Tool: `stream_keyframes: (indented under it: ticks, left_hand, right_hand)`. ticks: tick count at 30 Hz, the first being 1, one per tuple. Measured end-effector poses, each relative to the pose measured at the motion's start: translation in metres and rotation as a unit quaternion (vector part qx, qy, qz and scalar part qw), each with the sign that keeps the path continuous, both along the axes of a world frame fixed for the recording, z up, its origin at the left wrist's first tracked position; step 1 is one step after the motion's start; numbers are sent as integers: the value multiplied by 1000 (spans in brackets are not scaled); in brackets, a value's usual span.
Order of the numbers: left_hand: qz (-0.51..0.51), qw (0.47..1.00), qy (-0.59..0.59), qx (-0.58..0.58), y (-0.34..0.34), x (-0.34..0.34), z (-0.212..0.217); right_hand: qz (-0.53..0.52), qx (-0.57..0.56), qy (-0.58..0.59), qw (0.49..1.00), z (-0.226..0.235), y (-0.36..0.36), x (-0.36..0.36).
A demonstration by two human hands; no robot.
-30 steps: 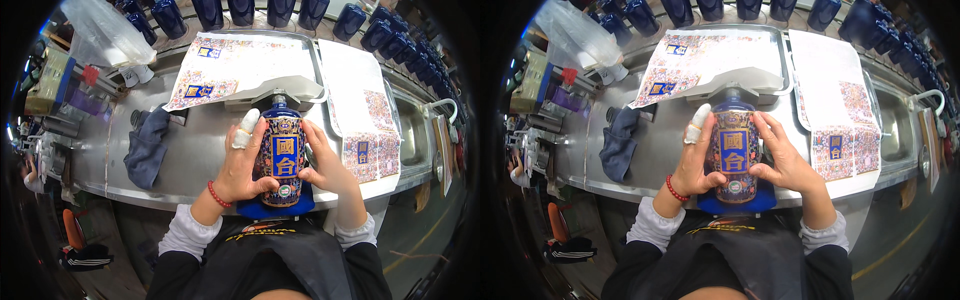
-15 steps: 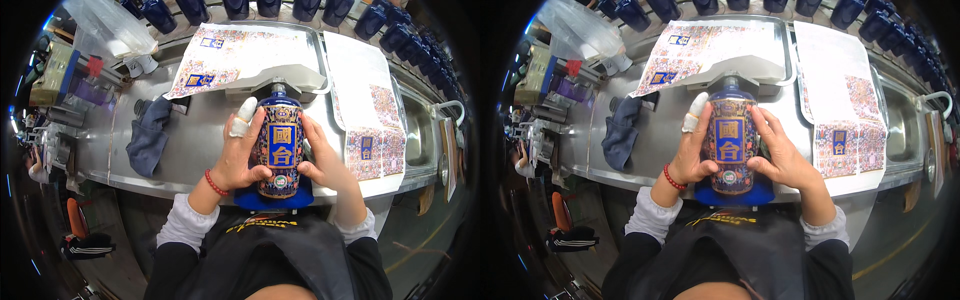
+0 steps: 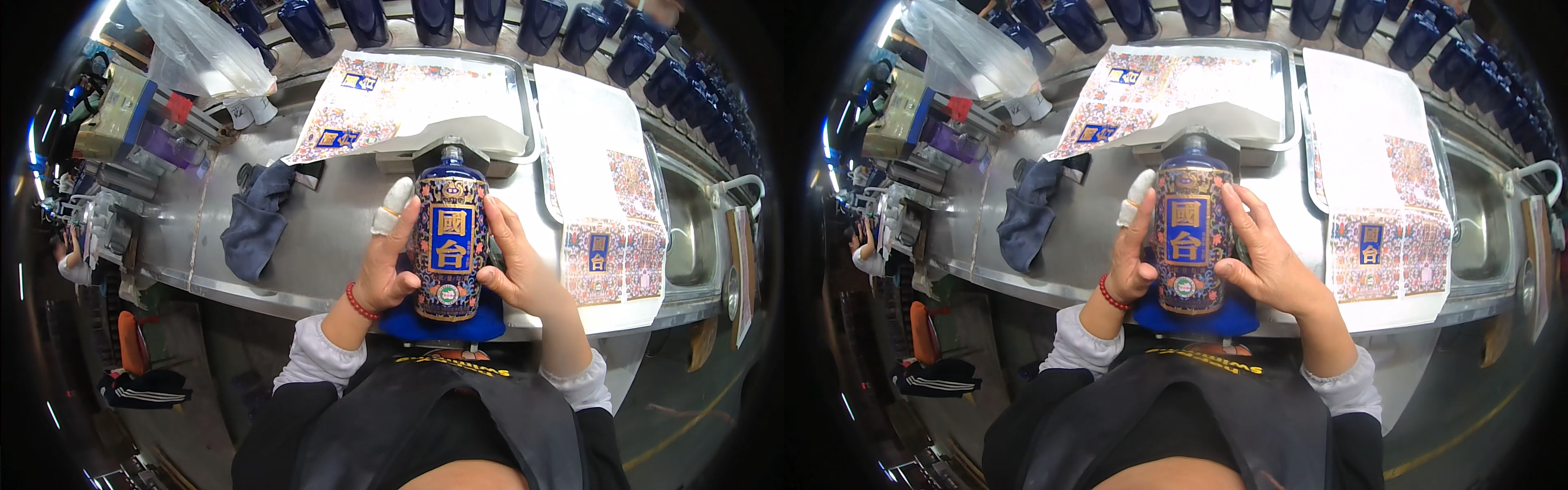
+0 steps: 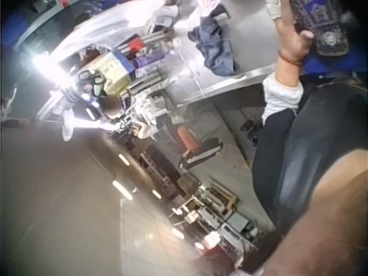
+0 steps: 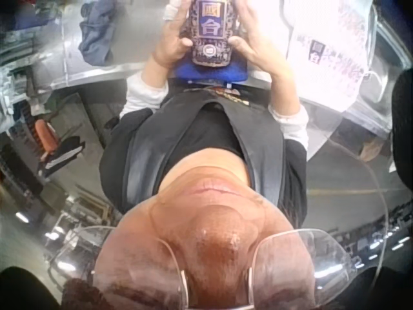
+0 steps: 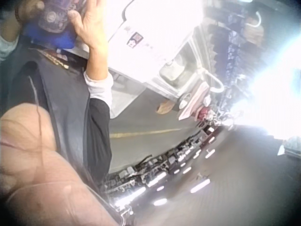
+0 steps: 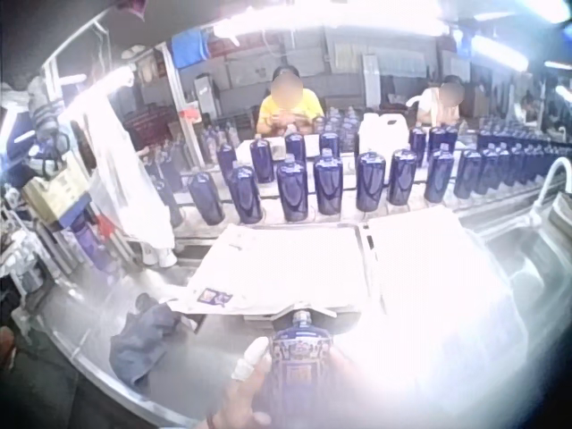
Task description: The person places a decorative label onto a blue bottle, smooths it with a green tool, and then moves several similar bottles on the floor. The person repeats the labeling process on another bottle.
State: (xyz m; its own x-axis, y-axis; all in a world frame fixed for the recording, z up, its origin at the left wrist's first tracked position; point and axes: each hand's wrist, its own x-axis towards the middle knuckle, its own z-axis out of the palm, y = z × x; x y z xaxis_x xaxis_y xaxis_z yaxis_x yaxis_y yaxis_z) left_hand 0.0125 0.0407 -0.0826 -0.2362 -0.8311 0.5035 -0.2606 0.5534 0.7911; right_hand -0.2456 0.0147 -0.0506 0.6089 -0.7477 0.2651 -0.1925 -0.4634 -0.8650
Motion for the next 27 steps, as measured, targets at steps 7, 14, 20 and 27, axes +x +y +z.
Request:
stream_keyframes:
  ticks: [7,14,20,27]
  left_hand:
    - [-7,1000,-11,13,2,-3,7]
    - [9,998,-51,19,-2,2,13]
    - [21,996,-84,-16,-9,5,14]
    - [-26,988,-127,-83,-15,16,4]
  right_hand:
    - [-17,25,2,1000,3,-1,-1]
    - [-28,40,12,999,1,1,1]
    - [-48,76,24,996,1,2,-2]
    - [-41,64,88,993,-1,7,-9]
